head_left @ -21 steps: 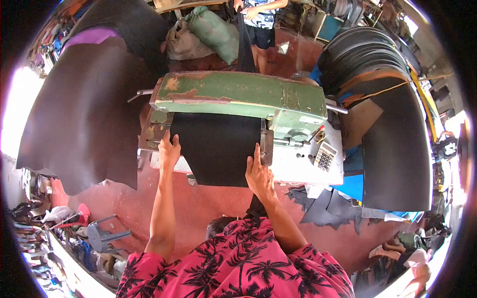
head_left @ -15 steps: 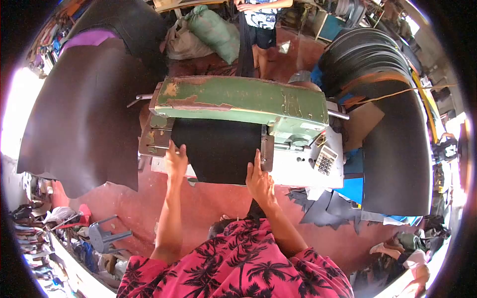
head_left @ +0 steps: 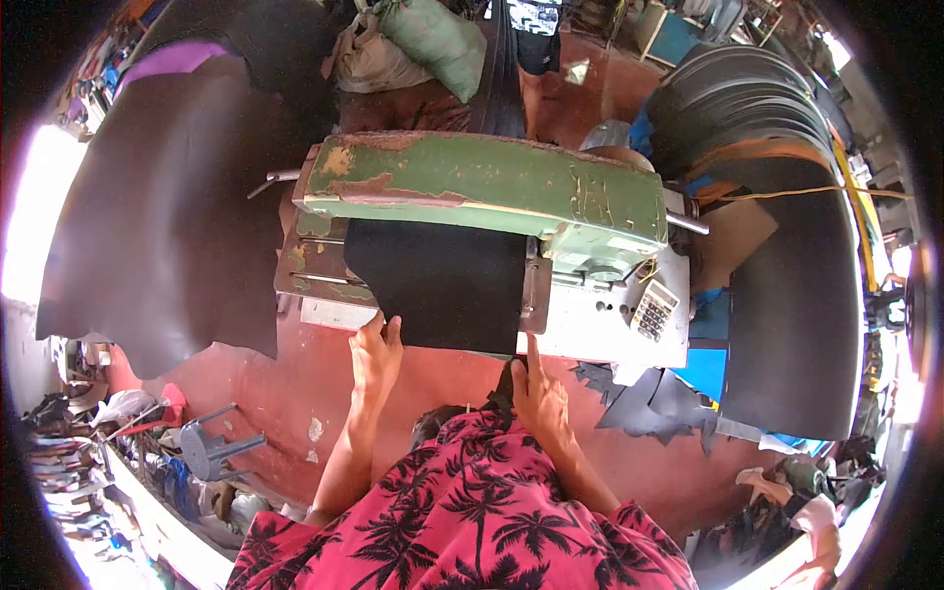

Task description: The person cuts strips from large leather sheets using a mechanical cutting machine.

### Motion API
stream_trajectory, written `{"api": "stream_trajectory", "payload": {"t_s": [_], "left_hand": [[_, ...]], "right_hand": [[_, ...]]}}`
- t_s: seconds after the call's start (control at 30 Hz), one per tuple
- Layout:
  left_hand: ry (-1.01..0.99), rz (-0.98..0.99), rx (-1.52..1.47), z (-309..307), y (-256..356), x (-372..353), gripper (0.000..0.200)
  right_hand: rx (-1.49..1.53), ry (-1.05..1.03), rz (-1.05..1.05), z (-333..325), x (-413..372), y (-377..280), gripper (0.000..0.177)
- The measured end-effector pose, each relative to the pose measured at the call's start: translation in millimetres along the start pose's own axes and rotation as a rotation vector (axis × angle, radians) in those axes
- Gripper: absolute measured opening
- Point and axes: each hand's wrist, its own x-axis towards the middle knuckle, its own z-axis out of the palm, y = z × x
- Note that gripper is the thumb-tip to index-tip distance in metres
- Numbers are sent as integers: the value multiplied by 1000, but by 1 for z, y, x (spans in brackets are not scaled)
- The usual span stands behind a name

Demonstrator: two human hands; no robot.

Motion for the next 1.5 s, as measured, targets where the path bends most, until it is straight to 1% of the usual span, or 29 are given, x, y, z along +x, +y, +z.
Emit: {"api": "stream_trajectory", "payload": {"t_s": [0.03, 0.17, 0.23, 0.43, 0.57, 0.67, 0.73, 0.87, 0.93, 0.97, 1.03, 1.13, 1.2, 1.23, 1.3, 1.33, 1.4, 1.43, 1.5], "left_hand": [[3, 12, 1, -1, 1, 2, 25], [-14, 51, 53, 6, -6, 14, 26], [-60, -67, -88, 8, -2, 20, 28], [-72, -63, -96, 14, -1, 29, 27], [-22, -40, -62, 28, -15, 38, 27], [-12, -51, -81, 29, -7, 43, 29], [2, 26, 34, 24, 7, 53, 28], [-17, -21, -23, 56, -16, 78, 28], [-12, 4, -40, 55, -10, 86, 28], [-24, -29, -51, 55, -6, 88, 29], [-31, -66, -64, 58, -3, 93, 29], [-1, -30, -59, 61, -3, 101, 28], [-63, -111, -120, 61, 1, 104, 27], [-64, -112, -120, 62, 2, 106, 27], [4, -11, -78, 61, 8, 111, 26], [3, -11, -79, 59, 14, 114, 26], [-141, -90, -135, 50, 21, 111, 25], [-139, -93, -135, 54, 19, 111, 25], [-75, 11, -43, 60, 12, 110, 28]], "right_hand": [[33, 61, -28, 0, -6, 2, 58], [13, 74, 9, -7, -17, 3, 56], [15, 98, -8, -8, -18, 2, 55], [51, 129, -94, 0, -14, 5, 52], [50, 103, -103, -7, -8, 1, 48], [49, 72, -84, -8, -9, -4, 45], [43, 55, -70, -7, -11, -7, 43], [37, 18, -63, -4, -10, -11, 42], [73, 54, -119, -2, -10, -12, 41], [70, 50, -120, -3, -9, -13, 41], [99, -64, -44, -8, -4, -20, 38], [76, -18, -65, -8, 4, -20, 35], [63, -17, -77, -10, 10, -19, 34], [53, -19, -84, -11, 13, -19, 33], [47, 12, -118, -9, 20, -20, 33], [39, 48, -156, -10, 26, -20, 33], [56, 38, -138, -11, 32, -24, 32], [67, 31, -124, -15, 37, -26, 32], [63, 31, -125, -18, 43, -29, 31]]}}
